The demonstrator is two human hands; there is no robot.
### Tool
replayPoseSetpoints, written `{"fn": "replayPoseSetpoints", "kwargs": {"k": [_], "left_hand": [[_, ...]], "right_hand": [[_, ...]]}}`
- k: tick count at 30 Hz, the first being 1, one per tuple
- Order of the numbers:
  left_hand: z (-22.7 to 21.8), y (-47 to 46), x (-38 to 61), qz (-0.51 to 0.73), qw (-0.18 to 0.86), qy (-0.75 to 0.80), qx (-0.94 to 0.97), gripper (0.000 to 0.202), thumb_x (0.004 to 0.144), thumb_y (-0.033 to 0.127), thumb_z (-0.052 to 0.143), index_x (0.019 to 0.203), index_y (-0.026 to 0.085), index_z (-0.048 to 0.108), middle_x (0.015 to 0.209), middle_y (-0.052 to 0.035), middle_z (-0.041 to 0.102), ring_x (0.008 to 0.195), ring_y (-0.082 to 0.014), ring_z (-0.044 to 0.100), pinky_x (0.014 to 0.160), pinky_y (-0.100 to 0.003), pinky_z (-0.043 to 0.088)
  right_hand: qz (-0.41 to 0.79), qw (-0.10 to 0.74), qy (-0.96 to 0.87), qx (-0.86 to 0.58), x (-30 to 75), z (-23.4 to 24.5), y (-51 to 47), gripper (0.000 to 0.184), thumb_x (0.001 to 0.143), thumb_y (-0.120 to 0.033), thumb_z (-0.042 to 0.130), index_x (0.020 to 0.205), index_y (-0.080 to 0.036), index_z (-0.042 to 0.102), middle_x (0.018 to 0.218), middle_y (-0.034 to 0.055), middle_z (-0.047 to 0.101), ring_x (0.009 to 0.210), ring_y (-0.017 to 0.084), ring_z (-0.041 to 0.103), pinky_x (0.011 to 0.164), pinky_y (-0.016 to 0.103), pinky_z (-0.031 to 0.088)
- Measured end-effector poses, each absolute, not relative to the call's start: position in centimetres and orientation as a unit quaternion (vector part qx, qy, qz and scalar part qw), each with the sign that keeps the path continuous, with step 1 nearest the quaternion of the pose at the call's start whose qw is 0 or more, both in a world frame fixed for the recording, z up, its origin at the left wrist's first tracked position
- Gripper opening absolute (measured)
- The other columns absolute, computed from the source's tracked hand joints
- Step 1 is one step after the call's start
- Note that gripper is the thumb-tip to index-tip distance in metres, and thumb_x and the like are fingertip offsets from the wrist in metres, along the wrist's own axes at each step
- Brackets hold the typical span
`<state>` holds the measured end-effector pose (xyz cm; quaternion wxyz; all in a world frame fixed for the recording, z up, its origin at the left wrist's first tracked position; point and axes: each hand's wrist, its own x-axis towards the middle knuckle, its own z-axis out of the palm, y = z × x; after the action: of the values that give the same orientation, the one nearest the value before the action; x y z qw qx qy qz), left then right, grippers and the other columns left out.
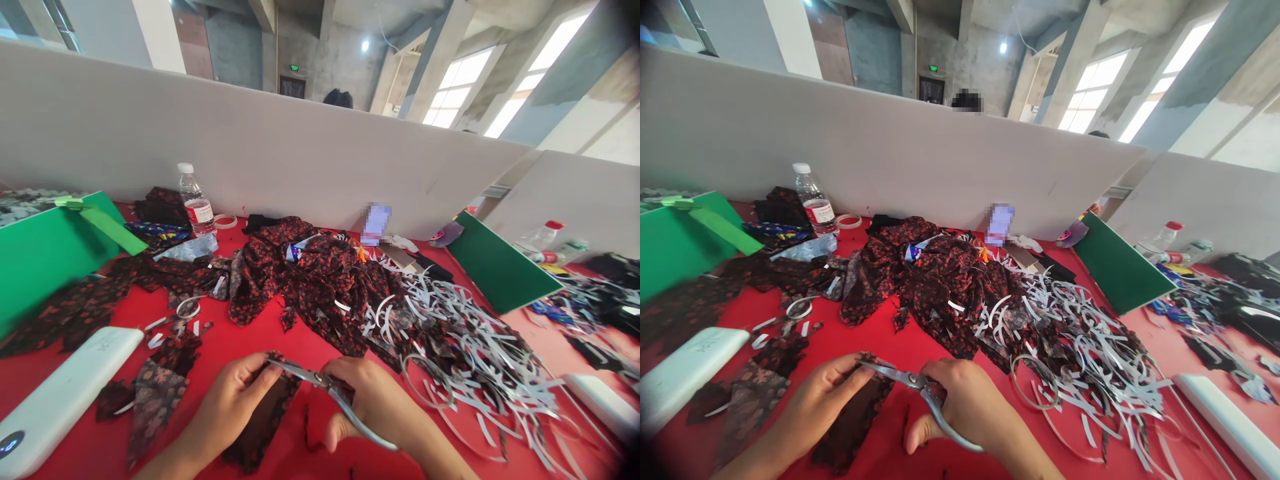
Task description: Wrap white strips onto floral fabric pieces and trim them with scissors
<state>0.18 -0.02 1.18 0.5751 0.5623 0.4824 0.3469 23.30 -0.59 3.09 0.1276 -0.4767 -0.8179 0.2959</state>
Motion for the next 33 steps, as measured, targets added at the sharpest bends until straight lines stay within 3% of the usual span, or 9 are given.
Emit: {"fn": "replayPoseSetpoints", "kwargs": {"k": [9, 18, 26, 33], "left_hand": [[1.06, -0.14, 0.15, 0.334, 0.568, 0.484, 0.576, 0.03, 0.083, 0.042, 0.052, 0.077, 0.017, 0.068, 0.064, 0.0003, 0.065, 0.064, -0.0165, 0.056, 0.057, -0.021, 0.044], [0.85, -0.2, 0.2, 0.33, 0.56, 0.473, 0.595, 0.028, 0.084, 0.039, 0.052, 0.08, 0.018, 0.069, 0.073, -0.0015, 0.069, 0.072, -0.0182, 0.059, 0.062, -0.021, 0.045], [1.04, -0.29, 0.32, 0.325, 0.581, 0.47, 0.58, 0.028, 0.082, 0.04, 0.053, 0.079, 0.019, 0.07, 0.069, -0.0008, 0.069, 0.068, -0.0182, 0.059, 0.058, -0.021, 0.045], [1.07, -0.08, 0.14, 0.323, 0.591, 0.46, 0.58, 0.032, 0.087, 0.044, 0.047, 0.085, 0.018, 0.066, 0.074, -0.0006, 0.066, 0.073, -0.0175, 0.057, 0.066, -0.023, 0.045]], "right_hand": [[0.303, 0.135, -0.814, -0.477, 23.4, 3.04, -0.73, 0.057, 0.059, -0.071, 0.066, 0.069, -0.016, 0.053, 0.055, -0.0066, 0.039, 0.051, 0.008, 0.03, 0.045, 0.021, 0.018], [0.286, 0.126, -0.827, -0.468, 23.18, 3.22, -0.64, 0.057, 0.06, -0.069, 0.067, 0.079, -0.016, 0.058, 0.064, -0.0028, 0.051, 0.055, 0.01, 0.041, 0.049, 0.02, 0.024], [0.298, 0.125, -0.818, -0.475, 23.4, 3.0, -0.66, 0.057, 0.057, -0.07, 0.067, 0.07, -0.016, 0.056, 0.056, -0.0056, 0.044, 0.051, 0.008, 0.034, 0.046, 0.021, 0.021], [0.309, 0.13, -0.806, -0.488, 23.32, 3.17, -0.64, 0.056, 0.061, -0.07, 0.065, 0.075, -0.016, 0.059, 0.062, -0.0029, 0.052, 0.054, 0.009, 0.038, 0.048, 0.02, 0.024]]}}
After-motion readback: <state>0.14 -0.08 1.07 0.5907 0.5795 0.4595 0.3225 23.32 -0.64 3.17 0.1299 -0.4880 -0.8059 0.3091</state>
